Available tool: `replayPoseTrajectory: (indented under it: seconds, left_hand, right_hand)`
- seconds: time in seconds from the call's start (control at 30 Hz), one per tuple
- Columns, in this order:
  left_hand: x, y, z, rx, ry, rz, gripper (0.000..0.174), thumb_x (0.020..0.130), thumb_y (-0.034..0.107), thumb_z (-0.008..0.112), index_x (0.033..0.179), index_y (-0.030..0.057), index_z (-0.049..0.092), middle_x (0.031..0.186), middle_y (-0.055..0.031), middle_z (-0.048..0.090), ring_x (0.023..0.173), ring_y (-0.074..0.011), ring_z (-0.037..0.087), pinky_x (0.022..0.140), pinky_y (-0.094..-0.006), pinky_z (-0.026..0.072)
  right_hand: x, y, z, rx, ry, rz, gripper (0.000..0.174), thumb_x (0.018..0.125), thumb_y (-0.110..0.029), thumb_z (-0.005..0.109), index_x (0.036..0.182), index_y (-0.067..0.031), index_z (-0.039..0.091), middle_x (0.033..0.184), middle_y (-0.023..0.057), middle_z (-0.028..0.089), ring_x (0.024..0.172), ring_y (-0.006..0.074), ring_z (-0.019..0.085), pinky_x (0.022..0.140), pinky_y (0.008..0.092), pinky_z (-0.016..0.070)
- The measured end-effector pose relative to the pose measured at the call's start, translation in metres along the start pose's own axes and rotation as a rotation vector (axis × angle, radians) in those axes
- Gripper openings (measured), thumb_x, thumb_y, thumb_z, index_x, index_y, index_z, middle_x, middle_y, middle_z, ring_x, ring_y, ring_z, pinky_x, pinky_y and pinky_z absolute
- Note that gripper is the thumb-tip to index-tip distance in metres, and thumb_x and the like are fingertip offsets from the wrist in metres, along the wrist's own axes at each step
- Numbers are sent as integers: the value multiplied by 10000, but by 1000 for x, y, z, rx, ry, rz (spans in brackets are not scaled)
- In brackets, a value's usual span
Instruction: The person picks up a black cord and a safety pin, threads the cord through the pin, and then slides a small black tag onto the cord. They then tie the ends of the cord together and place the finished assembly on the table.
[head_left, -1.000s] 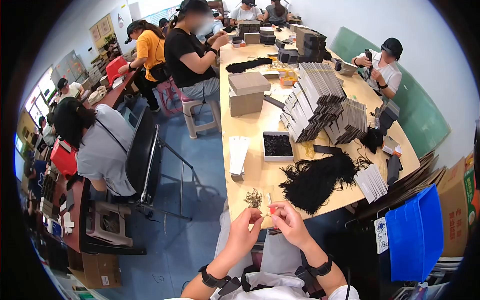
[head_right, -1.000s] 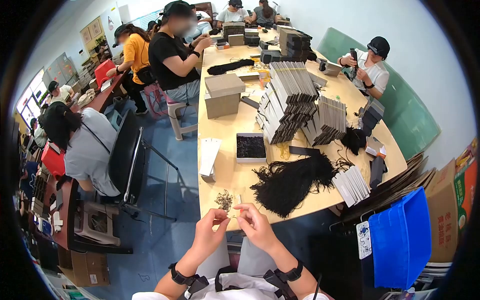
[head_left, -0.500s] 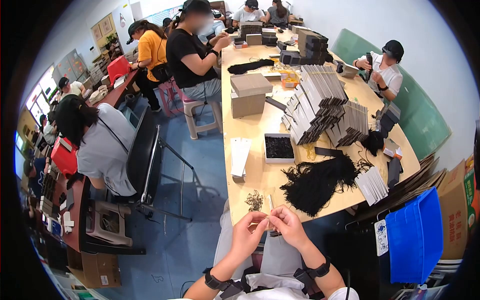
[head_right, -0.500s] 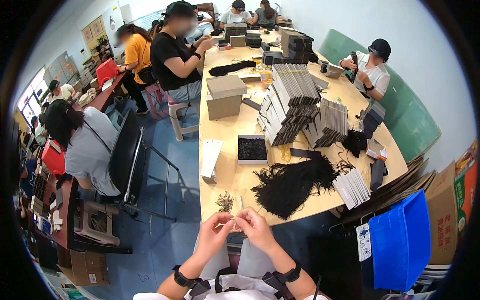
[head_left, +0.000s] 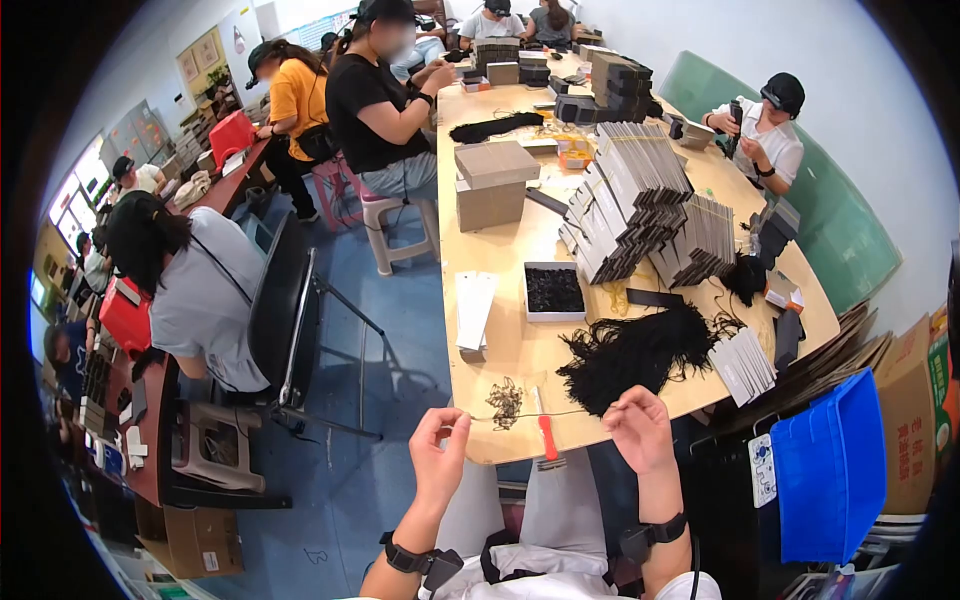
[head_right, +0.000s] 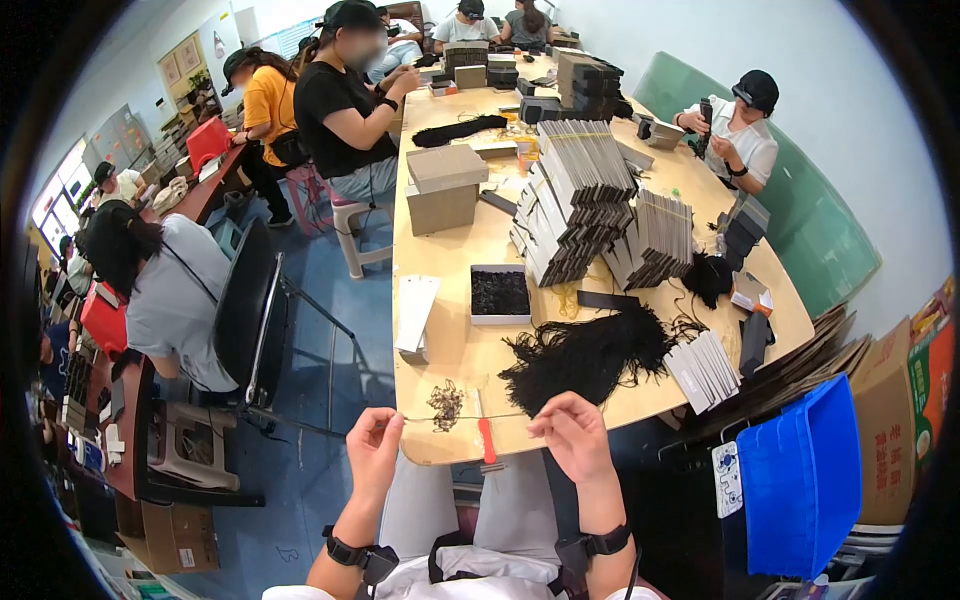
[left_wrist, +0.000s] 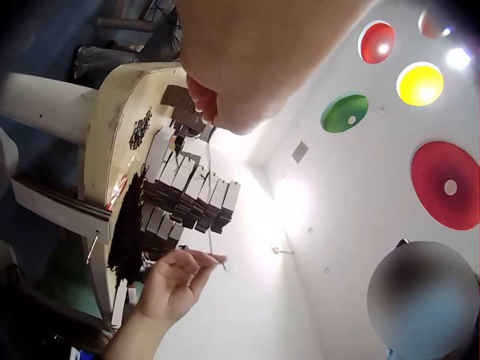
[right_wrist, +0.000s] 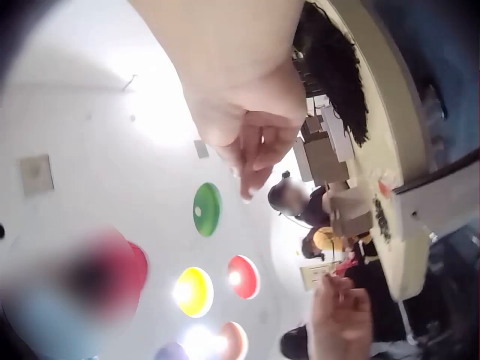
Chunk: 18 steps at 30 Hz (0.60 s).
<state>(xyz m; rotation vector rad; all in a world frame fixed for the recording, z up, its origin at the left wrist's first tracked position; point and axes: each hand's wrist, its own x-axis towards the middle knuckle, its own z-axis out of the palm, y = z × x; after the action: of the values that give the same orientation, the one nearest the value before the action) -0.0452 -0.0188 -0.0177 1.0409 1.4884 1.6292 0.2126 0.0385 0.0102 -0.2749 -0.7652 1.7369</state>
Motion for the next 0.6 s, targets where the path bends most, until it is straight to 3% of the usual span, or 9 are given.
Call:
replayPoseTrajectory:
  seconds: [0.07,0.1,0.13,0.2,0.23,0.3,0.4,0.53,0.6]
  left_hand:
    - [-6,3,4,114,-120,114,82,871,68,624,862,-13,634,822,-56,618,744,-116,587,650,-244,472]
    - [-11,9,10,155,-182,163,69,857,62,633,850,-7,639,839,-74,638,756,-132,599,659,-260,483]
    - [-16,12,14,156,-181,165,69,857,62,633,850,-7,639,839,-74,638,756,-132,599,659,-260,483]
    - [-26,16,23,78,-406,56,84,876,69,624,887,-14,636,931,-81,660,837,-137,617,712,-271,501]
    - [-31,19,27,78,-405,55,84,876,69,624,887,-14,636,931,-81,660,837,-137,617,712,-271,501]
    - [-39,21,34,-180,-415,-149,116,909,86,602,952,-21,614,1030,-107,658,949,-155,617,814,-289,499]
    - [-43,14,35,-289,-393,-194,135,940,104,569,1004,-14,586,1096,-136,642,1029,-171,600,903,-310,473]
    - [-41,7,36,-547,-369,-346,108,945,103,560,992,8,579,1083,-143,642,1041,-180,595,925,-324,465]
    - [-38,11,34,-831,-386,-503,94,941,105,564,976,20,580,1060,-129,645,1024,-179,602,923,-329,469]
  right_hand:
    - [1,3,1,-553,181,152,70,901,-53,591,945,2,589,822,118,687,654,118,610,594,232,459]
    - [3,8,7,-704,156,211,46,899,-48,595,923,-13,576,794,82,681,636,82,593,566,197,430]
    - [0,19,9,-736,130,208,76,901,-65,606,929,1,579,753,51,654,633,64,577,551,189,419]
    - [-5,34,17,-804,102,216,95,896,-65,615,932,17,583,724,25,624,615,51,556,533,190,406]
    - [-6,35,23,-866,78,216,104,894,-66,619,936,23,588,694,9,606,583,39,534,510,190,393]
    - [-10,36,31,-920,49,199,100,893,-67,619,934,19,588,684,5,605,567,35,526,500,191,388]
    - [-14,38,34,-978,29,153,103,887,-77,631,937,6,596,645,-6,592,529,26,499,476,194,373]
    - [-19,36,34,-1053,-69,183,92,863,-89,661,896,-12,623,606,-12,566,516,29,467,475,198,357]
    - [-20,33,34,-1113,-138,205,89,853,-93,672,880,-19,631,592,-15,556,513,31,458,475,200,353]
